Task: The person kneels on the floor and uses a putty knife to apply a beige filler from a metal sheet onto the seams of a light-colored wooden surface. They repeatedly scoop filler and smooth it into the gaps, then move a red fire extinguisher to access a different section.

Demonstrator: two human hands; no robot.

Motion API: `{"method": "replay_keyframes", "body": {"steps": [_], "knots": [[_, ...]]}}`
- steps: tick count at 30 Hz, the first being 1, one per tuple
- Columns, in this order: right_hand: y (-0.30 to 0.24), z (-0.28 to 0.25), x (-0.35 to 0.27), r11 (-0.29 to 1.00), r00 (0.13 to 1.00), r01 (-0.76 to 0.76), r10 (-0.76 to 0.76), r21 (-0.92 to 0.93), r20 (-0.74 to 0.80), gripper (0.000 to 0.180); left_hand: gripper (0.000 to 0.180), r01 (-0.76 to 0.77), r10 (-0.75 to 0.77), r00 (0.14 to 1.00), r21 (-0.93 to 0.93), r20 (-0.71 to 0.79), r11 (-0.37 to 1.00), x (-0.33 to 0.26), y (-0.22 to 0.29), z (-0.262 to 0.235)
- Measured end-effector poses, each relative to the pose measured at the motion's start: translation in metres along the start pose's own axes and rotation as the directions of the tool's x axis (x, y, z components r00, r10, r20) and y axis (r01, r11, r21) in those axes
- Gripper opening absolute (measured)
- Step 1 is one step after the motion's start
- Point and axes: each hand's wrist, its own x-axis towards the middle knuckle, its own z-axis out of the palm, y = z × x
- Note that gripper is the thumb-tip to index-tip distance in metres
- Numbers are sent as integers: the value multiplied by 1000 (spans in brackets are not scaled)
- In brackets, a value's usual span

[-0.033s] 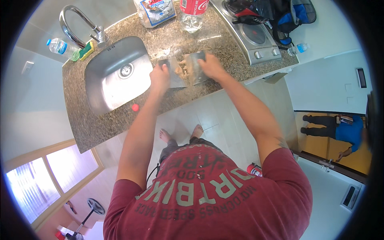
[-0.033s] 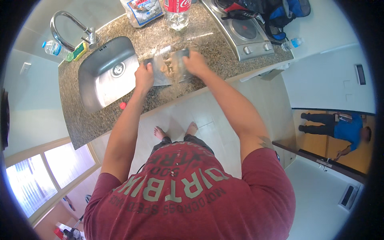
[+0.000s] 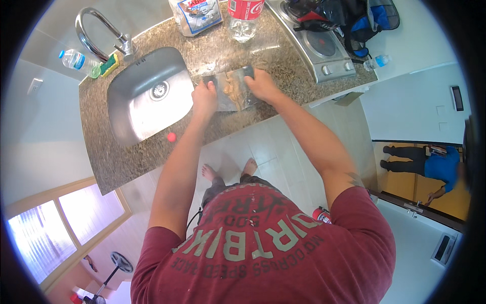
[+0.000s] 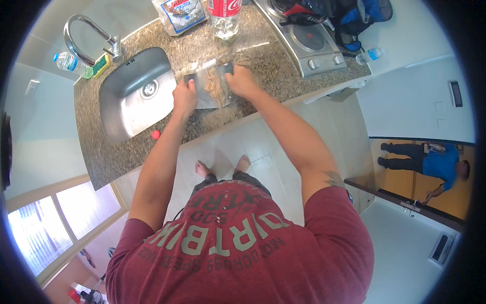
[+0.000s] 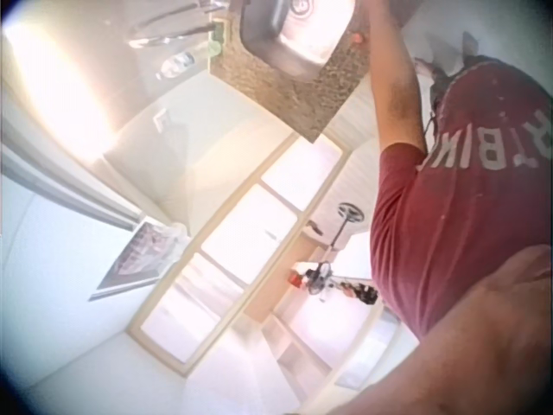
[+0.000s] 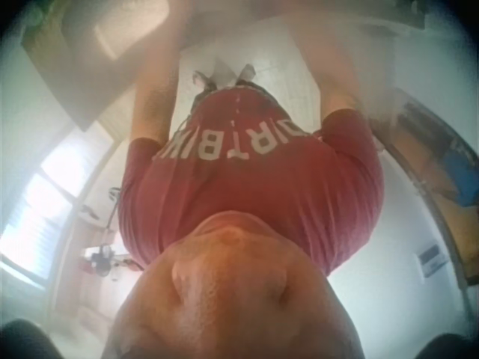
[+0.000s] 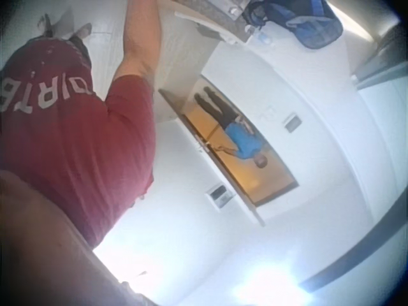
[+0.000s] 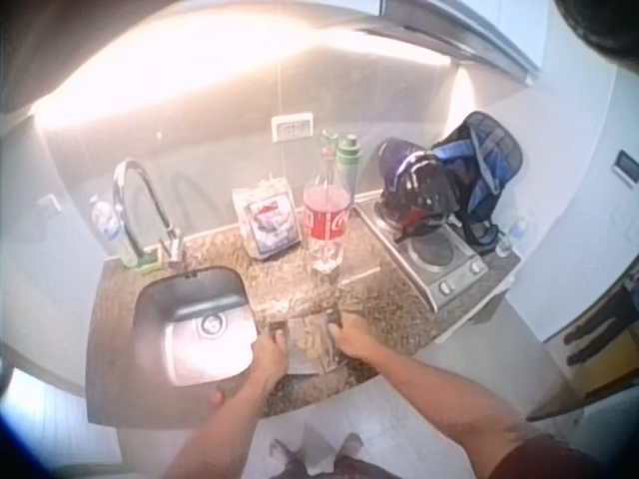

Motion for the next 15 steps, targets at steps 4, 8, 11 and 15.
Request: {"method": "replay_keyframes", "body": {"steps": [4,8,11,15], "knots": [[-32,2,6,996,989,73,-78,45,124,31,42,112,-109,994,-166,29,980,6,-1,8],[-56,-11,-12,988,973,153,-155,20,171,31,41,131,-137,990,-510,25,850,-2,-15,12],[-78,-22,-26,984,970,143,-118,-105,215,31,39,189,-196,977,-741,79,644,-11,-14,16],[-100,-46,-46,953,954,233,-185,-193,234,35,37,222,-202,963,-948,177,227,-20,8,6]]}}
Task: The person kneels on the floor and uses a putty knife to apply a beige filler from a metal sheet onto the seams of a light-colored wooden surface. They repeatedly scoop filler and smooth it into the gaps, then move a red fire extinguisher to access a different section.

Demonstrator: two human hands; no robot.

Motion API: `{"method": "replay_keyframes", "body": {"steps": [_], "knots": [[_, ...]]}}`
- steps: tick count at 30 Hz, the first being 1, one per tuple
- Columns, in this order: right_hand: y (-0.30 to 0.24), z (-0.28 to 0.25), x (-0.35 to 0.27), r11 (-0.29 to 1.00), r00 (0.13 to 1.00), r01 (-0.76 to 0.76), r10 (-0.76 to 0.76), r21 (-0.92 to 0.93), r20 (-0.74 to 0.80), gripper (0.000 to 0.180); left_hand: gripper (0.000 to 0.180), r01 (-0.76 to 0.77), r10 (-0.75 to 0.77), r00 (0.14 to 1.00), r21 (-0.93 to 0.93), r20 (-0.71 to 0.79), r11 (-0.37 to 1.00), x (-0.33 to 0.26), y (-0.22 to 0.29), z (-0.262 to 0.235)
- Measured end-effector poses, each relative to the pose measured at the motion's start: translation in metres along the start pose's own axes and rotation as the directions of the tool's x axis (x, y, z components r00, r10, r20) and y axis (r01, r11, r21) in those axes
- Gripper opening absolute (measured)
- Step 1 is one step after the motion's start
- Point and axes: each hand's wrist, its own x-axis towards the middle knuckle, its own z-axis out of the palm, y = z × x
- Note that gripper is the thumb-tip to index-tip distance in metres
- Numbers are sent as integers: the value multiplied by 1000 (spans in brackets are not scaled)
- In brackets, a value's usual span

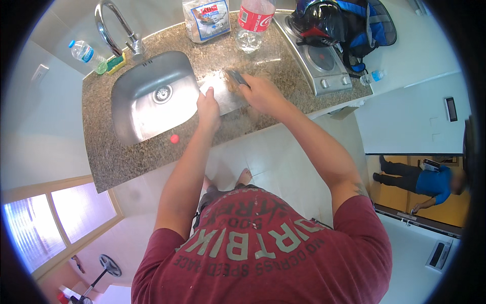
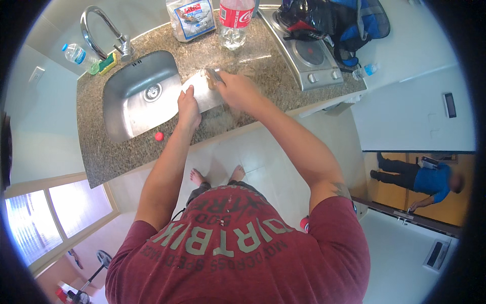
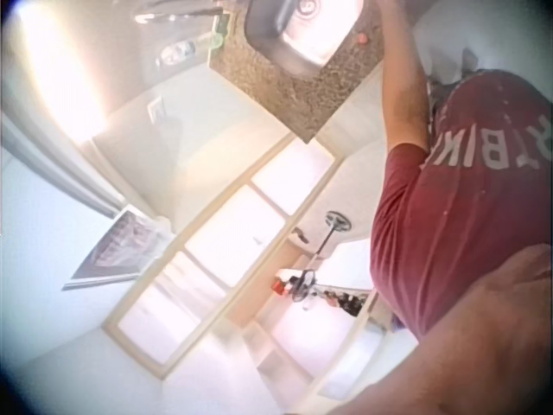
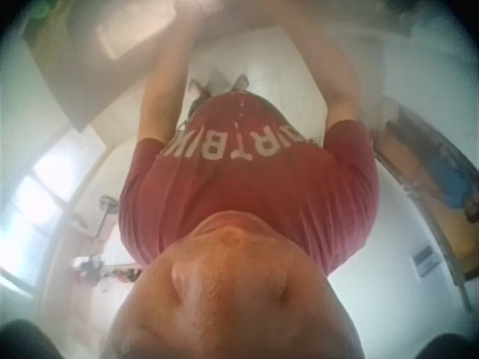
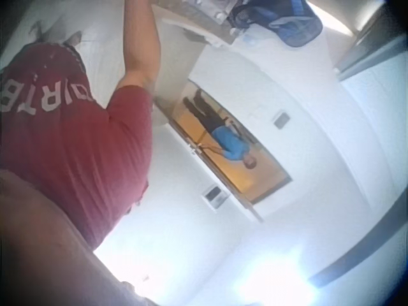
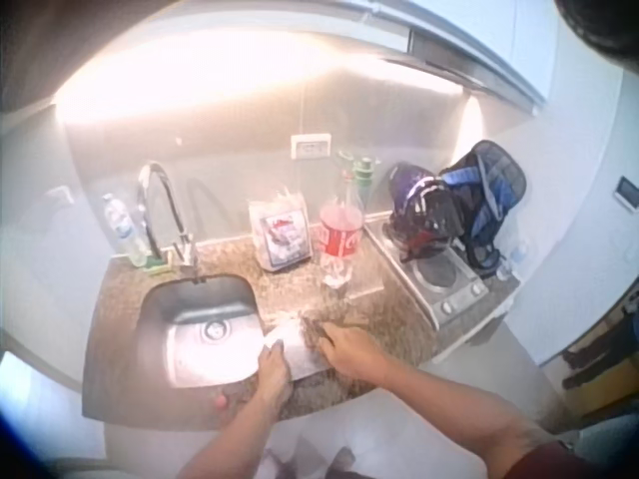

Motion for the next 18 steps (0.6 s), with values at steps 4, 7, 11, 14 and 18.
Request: {"method": "replay_keyframes", "body": {"steps": [4,7,11,14,18], "knots": [[-8,-9,-31,973,964,226,-218,38,-152,42,39,163,-171,985,-270,-6,949,-12,25,19],[1,-5,-49,908,874,415,-416,-58,-252,50,40,216,-216,976,-325,37,921,-18,37,23],[30,-6,-56,864,809,489,-501,-119,-309,56,42,246,-249,968,-322,35,914,-28,40,25],[56,-10,-58,936,919,320,-343,-144,-192,47,43,195,-190,981,-331,47,923,-25,48,22],[92,-22,-42,946,945,62,-159,-318,-287,41,45,136,-151,988,-313,-22,940,-32,65,6]]}}
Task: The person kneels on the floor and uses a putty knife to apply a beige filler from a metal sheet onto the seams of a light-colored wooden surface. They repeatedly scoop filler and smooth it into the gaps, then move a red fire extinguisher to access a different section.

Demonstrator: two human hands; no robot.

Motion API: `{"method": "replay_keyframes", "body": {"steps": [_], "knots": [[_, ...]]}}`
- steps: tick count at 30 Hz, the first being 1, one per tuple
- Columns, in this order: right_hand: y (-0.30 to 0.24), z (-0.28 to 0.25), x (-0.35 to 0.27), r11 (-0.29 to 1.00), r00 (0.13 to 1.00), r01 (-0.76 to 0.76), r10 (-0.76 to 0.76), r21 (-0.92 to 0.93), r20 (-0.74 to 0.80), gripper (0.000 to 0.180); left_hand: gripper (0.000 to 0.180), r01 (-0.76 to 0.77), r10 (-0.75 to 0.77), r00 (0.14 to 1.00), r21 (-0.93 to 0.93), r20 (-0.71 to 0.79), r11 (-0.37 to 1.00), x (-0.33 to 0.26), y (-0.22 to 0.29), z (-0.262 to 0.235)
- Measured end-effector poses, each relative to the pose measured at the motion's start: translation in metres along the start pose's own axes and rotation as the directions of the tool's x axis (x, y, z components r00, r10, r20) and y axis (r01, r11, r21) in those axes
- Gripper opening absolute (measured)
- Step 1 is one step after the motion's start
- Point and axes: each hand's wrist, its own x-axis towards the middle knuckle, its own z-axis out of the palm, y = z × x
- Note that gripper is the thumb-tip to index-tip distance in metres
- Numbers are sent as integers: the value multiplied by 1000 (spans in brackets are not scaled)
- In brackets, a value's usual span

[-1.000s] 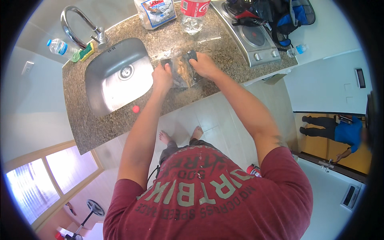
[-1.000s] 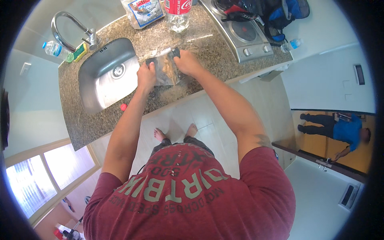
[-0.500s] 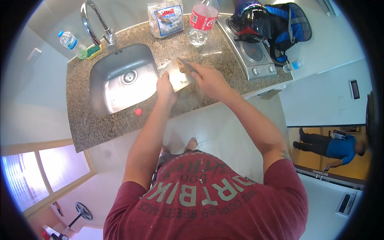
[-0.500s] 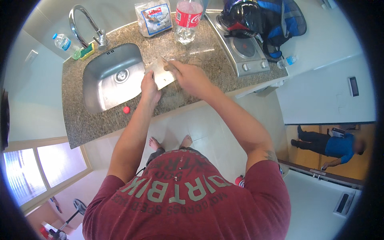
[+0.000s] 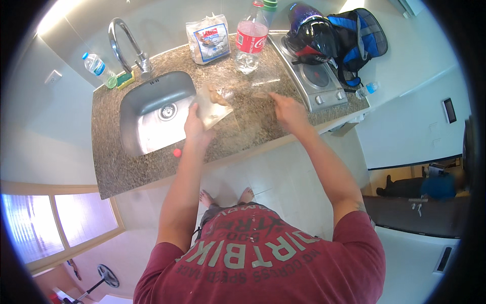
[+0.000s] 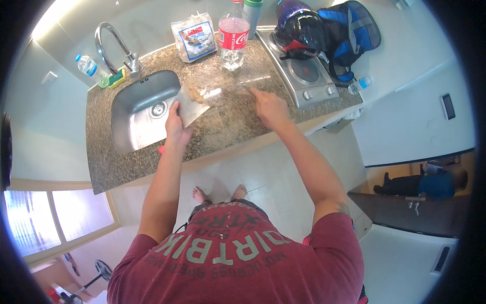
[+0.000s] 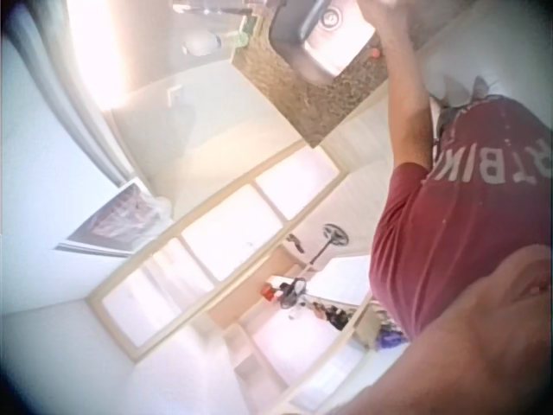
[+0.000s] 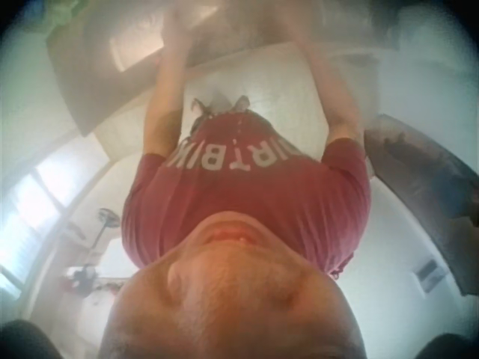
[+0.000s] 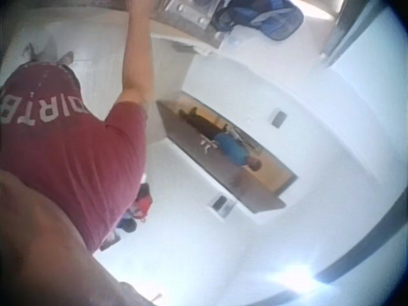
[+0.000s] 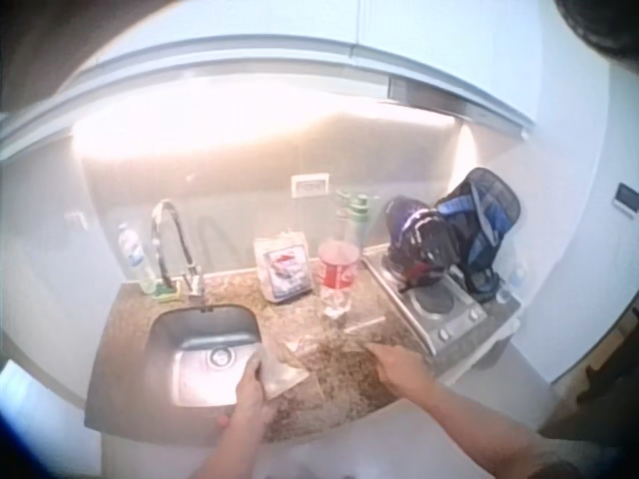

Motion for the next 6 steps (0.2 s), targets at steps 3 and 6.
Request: {"method": "replay_keyframes", "body": {"steps": [3,6], "knots": [[35,9,21,974,976,-148,172,-170,134,34,46,-31,29,998,36,63,999,-22,12,-18],[52,40,40,948,948,-189,244,-257,204,30,53,-70,71,997,97,-7,993,-37,8,-31]]}}
